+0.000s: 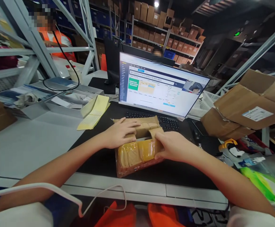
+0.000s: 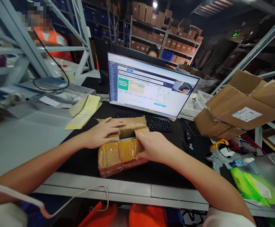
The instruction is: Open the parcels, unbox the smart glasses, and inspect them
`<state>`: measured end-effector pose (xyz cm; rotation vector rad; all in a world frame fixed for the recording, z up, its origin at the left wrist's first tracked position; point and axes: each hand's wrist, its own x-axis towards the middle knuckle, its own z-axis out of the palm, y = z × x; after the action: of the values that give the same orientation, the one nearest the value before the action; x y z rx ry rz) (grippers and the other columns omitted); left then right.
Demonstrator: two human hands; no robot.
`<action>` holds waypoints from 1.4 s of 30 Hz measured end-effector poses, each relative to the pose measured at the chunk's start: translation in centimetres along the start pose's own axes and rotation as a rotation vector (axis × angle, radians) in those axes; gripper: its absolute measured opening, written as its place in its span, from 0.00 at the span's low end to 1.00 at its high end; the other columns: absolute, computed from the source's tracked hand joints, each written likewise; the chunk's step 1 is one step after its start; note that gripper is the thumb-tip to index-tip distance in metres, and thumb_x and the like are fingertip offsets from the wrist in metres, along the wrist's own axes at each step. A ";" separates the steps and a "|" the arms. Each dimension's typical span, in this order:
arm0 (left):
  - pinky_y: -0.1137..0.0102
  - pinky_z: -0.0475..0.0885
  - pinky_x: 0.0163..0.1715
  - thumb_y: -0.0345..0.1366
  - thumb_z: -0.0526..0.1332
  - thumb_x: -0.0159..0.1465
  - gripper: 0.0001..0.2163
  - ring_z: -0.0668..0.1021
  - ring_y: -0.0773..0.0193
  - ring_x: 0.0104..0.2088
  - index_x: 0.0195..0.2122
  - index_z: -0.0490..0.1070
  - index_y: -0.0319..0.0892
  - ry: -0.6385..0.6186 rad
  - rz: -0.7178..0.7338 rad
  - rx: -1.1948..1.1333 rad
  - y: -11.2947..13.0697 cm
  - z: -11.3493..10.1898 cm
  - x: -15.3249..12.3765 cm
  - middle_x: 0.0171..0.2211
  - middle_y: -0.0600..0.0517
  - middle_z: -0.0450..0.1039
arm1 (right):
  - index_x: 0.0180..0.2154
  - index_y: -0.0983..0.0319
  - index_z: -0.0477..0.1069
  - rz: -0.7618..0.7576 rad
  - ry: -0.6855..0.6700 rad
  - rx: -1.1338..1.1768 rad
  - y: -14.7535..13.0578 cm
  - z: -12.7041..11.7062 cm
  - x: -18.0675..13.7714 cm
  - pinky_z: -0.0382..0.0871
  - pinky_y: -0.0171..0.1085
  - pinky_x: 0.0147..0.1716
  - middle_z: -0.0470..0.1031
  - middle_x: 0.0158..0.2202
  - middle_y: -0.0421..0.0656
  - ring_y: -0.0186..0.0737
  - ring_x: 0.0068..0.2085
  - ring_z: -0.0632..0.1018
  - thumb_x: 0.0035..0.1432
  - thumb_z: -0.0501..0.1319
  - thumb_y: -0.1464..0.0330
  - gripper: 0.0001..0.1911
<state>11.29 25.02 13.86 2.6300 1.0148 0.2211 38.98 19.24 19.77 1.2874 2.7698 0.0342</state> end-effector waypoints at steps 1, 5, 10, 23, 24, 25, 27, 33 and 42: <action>0.39 0.41 0.71 0.54 0.53 0.72 0.20 0.58 0.50 0.73 0.47 0.75 0.47 0.005 -0.003 -0.003 -0.1 0.0 0.0 0.72 0.48 0.57 | 0.39 0.59 0.70 -0.005 0.068 -0.043 -0.2 0.4 -0.6 0.58 0.40 0.28 0.79 0.33 0.44 0.47 0.34 0.79 0.53 0.73 0.54 0.21; 0.40 0.42 0.70 0.55 0.54 0.71 0.20 0.59 0.49 0.72 0.47 0.74 0.46 0.045 0.006 -0.066 -0.8 0.3 -0.1 0.72 0.46 0.59 | 0.31 0.58 0.66 -0.039 0.471 -0.172 -1.5 3.1 -3.3 0.58 0.41 0.29 0.77 0.28 0.42 0.43 0.30 0.77 0.61 0.66 0.66 0.11; 0.45 0.55 0.66 0.54 0.54 0.71 0.18 0.71 0.48 0.63 0.45 0.71 0.45 0.332 0.179 -0.200 -2.1 2.3 -0.3 0.61 0.43 0.72 | 0.44 0.63 0.72 -0.101 0.932 -0.102 -4.0 9.3 -7.2 0.70 0.44 0.45 0.83 0.45 0.51 0.49 0.48 0.82 0.63 0.57 0.76 0.10; 0.62 0.73 0.43 0.66 0.57 0.60 0.26 0.78 0.55 0.40 0.37 0.70 0.45 1.380 -0.121 -0.931 -1.9 11.2 -6.9 0.37 0.48 0.75 | 0.62 0.68 0.68 -0.072 0.734 -0.024 -5.1 14.7 -10.1 0.67 0.54 0.59 0.75 0.60 0.58 0.59 0.66 0.70 0.64 0.60 0.63 0.27; 0.64 0.73 0.39 0.64 0.58 0.61 0.26 0.78 0.56 0.38 0.39 0.71 0.44 1.310 -0.201 -0.958 -1.6 11.4 -8.1 0.37 0.48 0.75 | 0.61 0.68 0.70 -0.122 0.676 0.003 -4.5 12.5 -10.7 0.70 0.54 0.56 0.75 0.60 0.58 0.59 0.63 0.73 0.65 0.60 0.63 0.26; 0.66 0.73 0.37 0.63 0.60 0.61 0.25 0.78 0.58 0.36 0.41 0.73 0.43 1.229 -0.280 -0.989 -1.2 11.4 -9.2 0.37 0.48 0.75 | 0.59 0.66 0.72 -0.180 0.614 0.046 -3.7 9.9 -11.0 0.72 0.52 0.54 0.76 0.59 0.56 0.57 0.60 0.76 0.65 0.61 0.63 0.23; 0.68 0.73 0.34 0.59 0.68 0.56 0.27 0.78 0.58 0.36 0.46 0.72 0.43 1.072 -0.401 -1.059 -0.1 11.0 -10.5 0.40 0.47 0.76 | 0.55 0.62 0.76 -0.256 0.416 0.163 -1.4 4.5 -10.8 0.75 0.48 0.53 0.79 0.56 0.52 0.51 0.54 0.80 0.67 0.61 0.63 0.18; 0.69 0.75 0.39 0.50 0.73 0.52 0.42 0.80 0.57 0.43 0.66 0.58 0.49 0.971 -0.582 -1.309 3.1 9.6 -10.5 0.54 0.44 0.75 | 0.47 0.58 0.81 -0.375 0.175 0.537 3.4 -2.3 -1.7 0.78 0.39 0.49 0.83 0.48 0.44 0.42 0.48 0.83 0.70 0.59 0.60 0.14; 0.66 0.77 0.37 0.57 0.76 0.42 0.36 0.83 0.47 0.43 0.46 0.78 0.36 0.934 -0.745 -1.522 4.7 10.7 -10.6 0.41 0.41 0.82 | 0.34 0.58 0.78 -0.454 0.420 0.445 6.4 3.4 -2.6 0.70 0.53 0.60 0.82 0.38 0.45 0.51 0.56 0.78 0.67 0.61 0.66 0.10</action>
<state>9.15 12.11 5.10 0.6500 1.1856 1.3839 45.78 21.35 16.89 0.7332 3.5156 -0.4076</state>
